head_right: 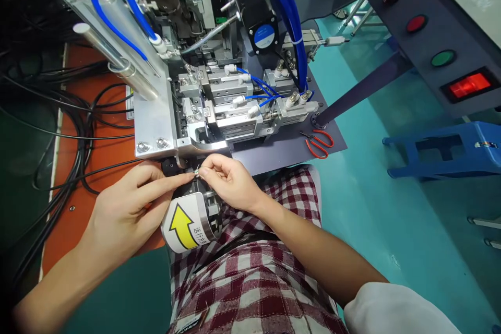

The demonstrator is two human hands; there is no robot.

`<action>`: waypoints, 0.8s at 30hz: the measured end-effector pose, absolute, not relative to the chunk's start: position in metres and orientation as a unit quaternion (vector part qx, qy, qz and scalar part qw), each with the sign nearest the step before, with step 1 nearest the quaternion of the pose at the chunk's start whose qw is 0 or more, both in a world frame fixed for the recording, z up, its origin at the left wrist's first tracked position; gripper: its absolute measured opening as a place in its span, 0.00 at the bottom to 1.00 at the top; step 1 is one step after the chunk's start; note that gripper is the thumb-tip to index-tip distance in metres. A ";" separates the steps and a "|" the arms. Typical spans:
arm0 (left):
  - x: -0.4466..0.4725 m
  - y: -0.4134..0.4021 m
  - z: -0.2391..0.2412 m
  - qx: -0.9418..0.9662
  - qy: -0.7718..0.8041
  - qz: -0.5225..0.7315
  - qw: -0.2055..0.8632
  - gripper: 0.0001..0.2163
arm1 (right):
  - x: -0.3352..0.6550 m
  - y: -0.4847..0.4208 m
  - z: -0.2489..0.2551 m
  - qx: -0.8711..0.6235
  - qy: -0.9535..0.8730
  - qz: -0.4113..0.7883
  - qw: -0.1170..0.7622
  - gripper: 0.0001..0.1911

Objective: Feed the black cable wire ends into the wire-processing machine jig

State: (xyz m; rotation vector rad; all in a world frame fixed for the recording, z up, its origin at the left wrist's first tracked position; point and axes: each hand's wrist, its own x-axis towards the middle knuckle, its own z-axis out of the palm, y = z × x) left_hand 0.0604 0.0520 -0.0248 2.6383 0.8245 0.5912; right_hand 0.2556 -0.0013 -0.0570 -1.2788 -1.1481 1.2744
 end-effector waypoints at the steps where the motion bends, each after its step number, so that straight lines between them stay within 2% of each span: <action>1: 0.061 0.052 -0.025 0.925 0.286 0.204 0.146 0.14 | 0.255 -0.002 -0.057 -0.526 -0.465 0.525 0.481 0.13; 5: 0.061 0.051 -0.026 0.933 0.274 0.206 0.104 0.14 | 0.252 -0.003 -0.060 -0.536 -0.447 0.531 0.481 0.14; 11: 0.061 0.049 -0.030 0.929 0.279 0.216 0.107 0.14 | 0.251 -0.005 -0.064 -0.551 -0.448 0.512 0.483 0.12; 20: 0.057 0.047 -0.038 0.921 0.301 0.218 0.116 0.16 | 0.253 -0.006 -0.072 -0.560 -0.583 0.338 0.482 0.09; 24: 0.056 0.045 -0.045 0.909 0.319 0.228 0.142 0.16 | 0.251 -0.007 -0.073 -0.564 -0.570 0.356 0.480 0.09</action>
